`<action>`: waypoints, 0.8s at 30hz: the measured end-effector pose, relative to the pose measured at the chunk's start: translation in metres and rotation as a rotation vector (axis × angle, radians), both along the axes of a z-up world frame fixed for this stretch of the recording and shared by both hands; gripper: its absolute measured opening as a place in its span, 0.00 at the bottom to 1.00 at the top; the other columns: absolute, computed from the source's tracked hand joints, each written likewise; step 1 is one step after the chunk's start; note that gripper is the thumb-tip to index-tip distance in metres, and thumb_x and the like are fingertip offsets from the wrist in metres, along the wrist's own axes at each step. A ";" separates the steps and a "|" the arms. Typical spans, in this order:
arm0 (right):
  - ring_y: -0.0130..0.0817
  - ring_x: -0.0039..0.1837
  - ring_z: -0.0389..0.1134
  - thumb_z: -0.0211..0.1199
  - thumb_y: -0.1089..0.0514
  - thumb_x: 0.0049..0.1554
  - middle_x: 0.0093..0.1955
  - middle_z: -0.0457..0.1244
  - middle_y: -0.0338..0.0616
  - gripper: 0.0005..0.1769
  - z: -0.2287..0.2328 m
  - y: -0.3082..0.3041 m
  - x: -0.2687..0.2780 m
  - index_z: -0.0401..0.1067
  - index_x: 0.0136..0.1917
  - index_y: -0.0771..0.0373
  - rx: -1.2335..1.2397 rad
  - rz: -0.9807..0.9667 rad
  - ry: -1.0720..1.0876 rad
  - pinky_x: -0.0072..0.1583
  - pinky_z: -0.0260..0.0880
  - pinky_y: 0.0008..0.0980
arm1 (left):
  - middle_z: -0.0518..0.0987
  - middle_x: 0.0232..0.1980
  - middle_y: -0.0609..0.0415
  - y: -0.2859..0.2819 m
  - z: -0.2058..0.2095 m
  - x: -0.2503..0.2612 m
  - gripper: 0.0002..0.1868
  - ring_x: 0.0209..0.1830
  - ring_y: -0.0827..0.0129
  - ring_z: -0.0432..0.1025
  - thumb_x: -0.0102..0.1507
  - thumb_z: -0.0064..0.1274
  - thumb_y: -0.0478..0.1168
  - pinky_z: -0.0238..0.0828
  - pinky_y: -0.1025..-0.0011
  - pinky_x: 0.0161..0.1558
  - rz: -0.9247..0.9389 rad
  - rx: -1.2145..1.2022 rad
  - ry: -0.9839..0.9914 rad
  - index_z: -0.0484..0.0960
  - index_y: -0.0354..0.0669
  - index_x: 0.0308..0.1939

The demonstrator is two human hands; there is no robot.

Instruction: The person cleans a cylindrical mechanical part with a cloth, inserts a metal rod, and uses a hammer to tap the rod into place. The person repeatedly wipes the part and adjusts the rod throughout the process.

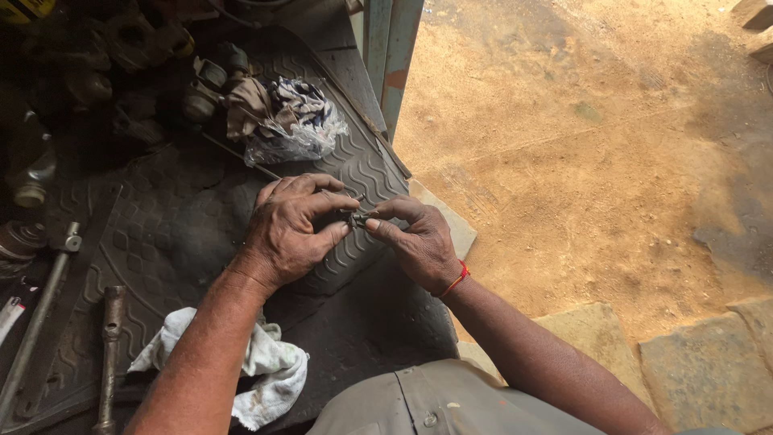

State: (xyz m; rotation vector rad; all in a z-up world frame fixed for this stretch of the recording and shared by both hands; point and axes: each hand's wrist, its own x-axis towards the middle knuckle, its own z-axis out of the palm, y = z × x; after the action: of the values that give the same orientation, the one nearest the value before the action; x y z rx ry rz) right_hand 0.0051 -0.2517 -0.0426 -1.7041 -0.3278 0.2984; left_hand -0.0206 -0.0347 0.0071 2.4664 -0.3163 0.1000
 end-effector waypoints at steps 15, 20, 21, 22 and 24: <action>0.26 0.42 0.71 0.65 0.55 0.57 0.39 0.72 0.44 0.14 0.002 0.017 0.029 0.80 0.44 0.71 0.115 -0.006 0.293 0.46 0.70 0.26 | 0.85 0.48 0.51 0.000 -0.005 0.005 0.10 0.52 0.59 0.79 0.62 0.61 0.43 0.74 0.62 0.58 -0.037 -0.157 -0.151 0.88 0.43 0.44; 0.26 0.41 0.68 0.65 0.56 0.57 0.38 0.70 0.42 0.14 0.001 0.020 0.041 0.79 0.42 0.72 0.079 0.006 0.400 0.45 0.67 0.27 | 0.86 0.43 0.52 0.015 0.000 0.025 0.11 0.43 0.67 0.82 0.65 0.57 0.44 0.78 0.70 0.46 0.024 -0.281 0.210 0.87 0.41 0.43; 0.25 0.41 0.69 0.65 0.56 0.57 0.38 0.70 0.41 0.14 0.001 0.018 0.040 0.79 0.42 0.71 0.077 0.016 0.385 0.45 0.68 0.26 | 0.87 0.42 0.53 0.017 0.000 0.026 0.12 0.42 0.69 0.82 0.65 0.56 0.44 0.78 0.71 0.45 0.010 -0.297 0.222 0.88 0.40 0.43; 0.24 0.41 0.69 0.64 0.55 0.57 0.38 0.70 0.40 0.14 0.001 0.017 0.040 0.79 0.41 0.70 0.075 0.027 0.370 0.46 0.69 0.25 | 0.87 0.42 0.54 0.019 0.001 0.027 0.13 0.42 0.71 0.82 0.65 0.55 0.44 0.77 0.72 0.45 -0.004 -0.312 0.234 0.88 0.40 0.43; 0.23 0.41 0.68 0.64 0.55 0.57 0.38 0.70 0.39 0.14 0.002 0.012 0.041 0.79 0.42 0.69 0.045 0.032 0.362 0.45 0.67 0.25 | 0.87 0.41 0.54 0.019 -0.001 0.032 0.14 0.40 0.73 0.80 0.67 0.53 0.45 0.77 0.73 0.44 0.018 -0.443 0.325 0.88 0.39 0.44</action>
State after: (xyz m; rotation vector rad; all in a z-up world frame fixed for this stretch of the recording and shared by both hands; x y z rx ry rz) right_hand 0.0459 -0.2393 -0.0408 -1.5658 -0.0935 0.6090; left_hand 0.0116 -0.0158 0.0059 2.0037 -0.1137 -0.2015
